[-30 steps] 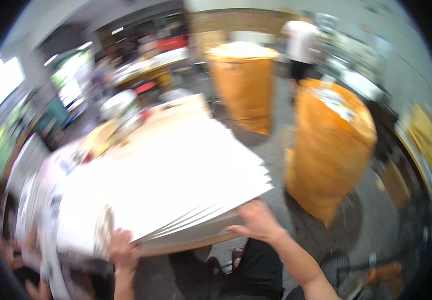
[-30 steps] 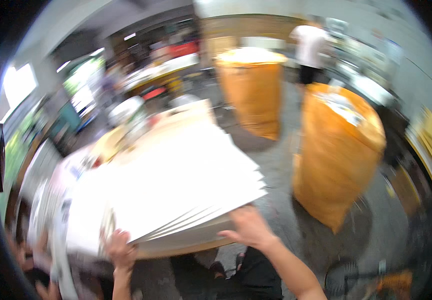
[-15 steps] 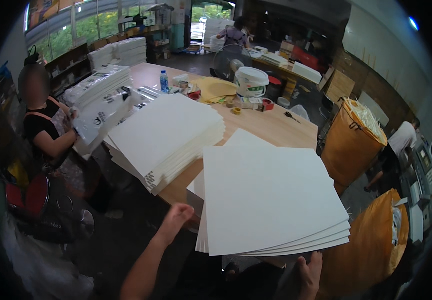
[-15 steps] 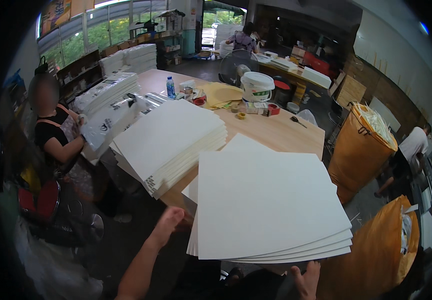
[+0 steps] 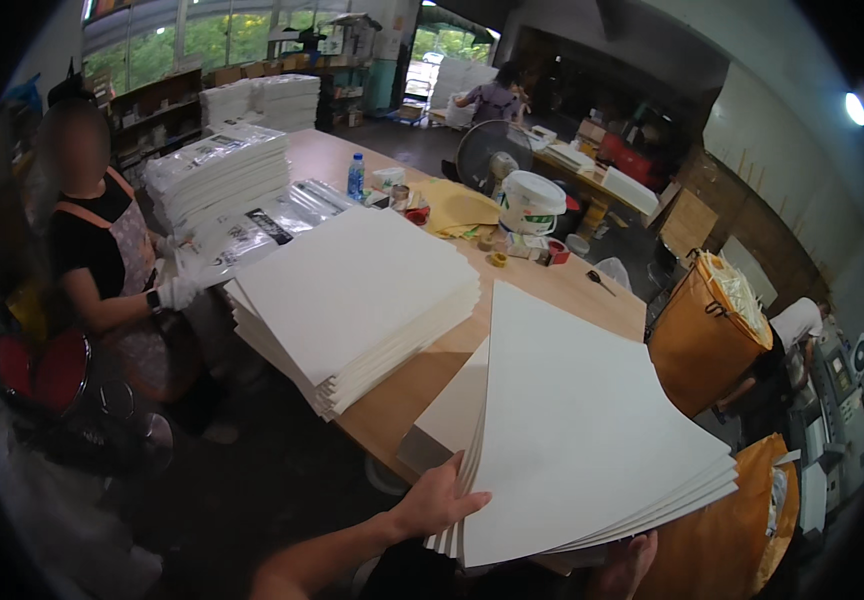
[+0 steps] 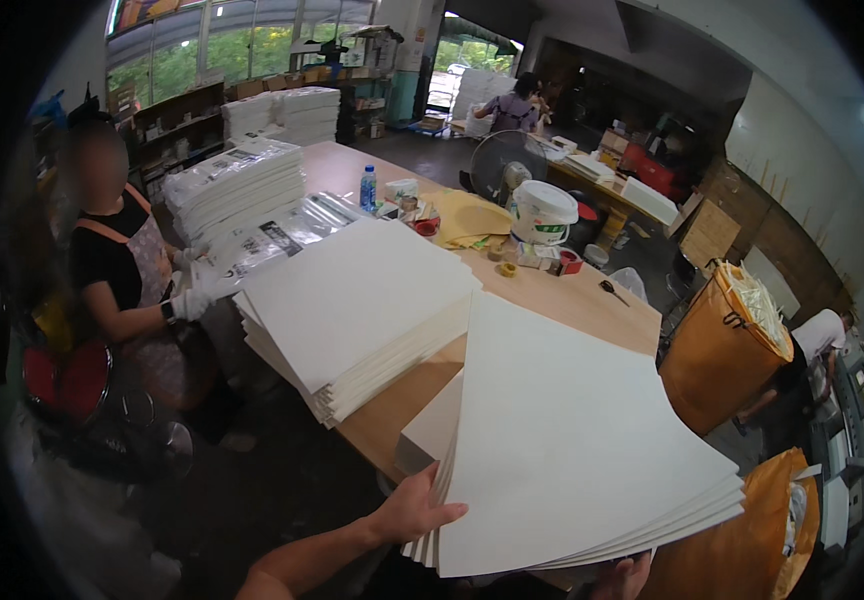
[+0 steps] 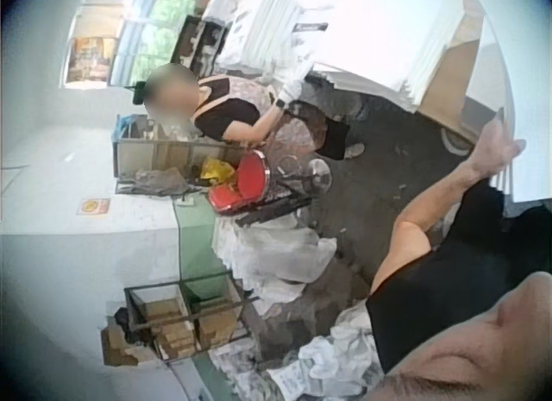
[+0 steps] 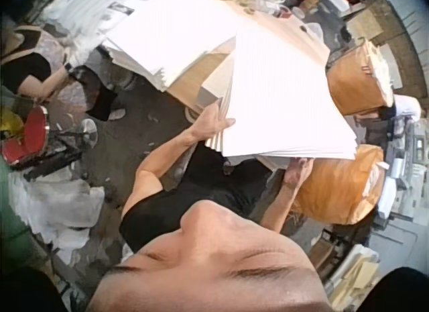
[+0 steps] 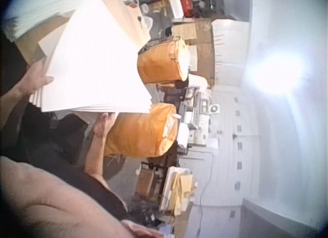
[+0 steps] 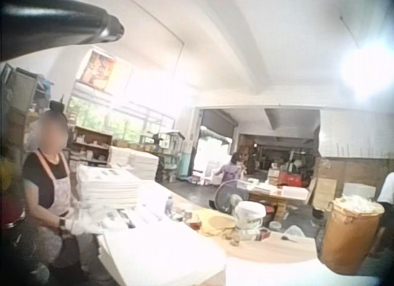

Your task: The person flips through stacks of white cardstock on a table, moving sheets and sections between piles by hand.

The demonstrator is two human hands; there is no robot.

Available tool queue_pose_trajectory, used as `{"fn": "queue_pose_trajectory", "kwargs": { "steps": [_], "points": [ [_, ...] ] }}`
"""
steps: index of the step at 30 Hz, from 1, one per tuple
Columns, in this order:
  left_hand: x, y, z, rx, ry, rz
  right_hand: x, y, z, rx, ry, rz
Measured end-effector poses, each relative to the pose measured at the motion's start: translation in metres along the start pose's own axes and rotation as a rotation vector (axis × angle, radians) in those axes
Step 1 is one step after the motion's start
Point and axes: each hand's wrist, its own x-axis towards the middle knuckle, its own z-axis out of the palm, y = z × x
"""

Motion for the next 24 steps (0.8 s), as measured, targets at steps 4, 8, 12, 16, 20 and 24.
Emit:
{"fn": "queue_pose_trajectory", "kwargs": {
  "steps": [4,8,12,16,20,24],
  "points": [
    [-0.017,-0.007,-0.039,-0.107,0.12,0.072,0.018,-0.013,0.097,0.096,-0.077,0.102],
    [-0.023,-0.003,-0.085,-0.324,0.311,0.177,0.069,0.009,0.184,0.192,-0.169,0.145],
    [-0.002,-0.011,-0.144,-0.277,0.497,0.416,0.138,0.033,0.298,0.204,-0.189,0.303],
    [0.026,-0.038,-0.211,-0.281,0.699,0.498,0.207,0.086,0.411,0.292,-0.295,0.389],
    [0.061,-0.059,-0.235,-0.496,0.874,0.306,0.28,0.184,0.444,0.389,-0.35,0.447],
    [0.061,-0.088,-0.27,-0.633,0.912,0.194,0.277,0.287,0.483,0.16,-0.36,0.517]
  ]
}}
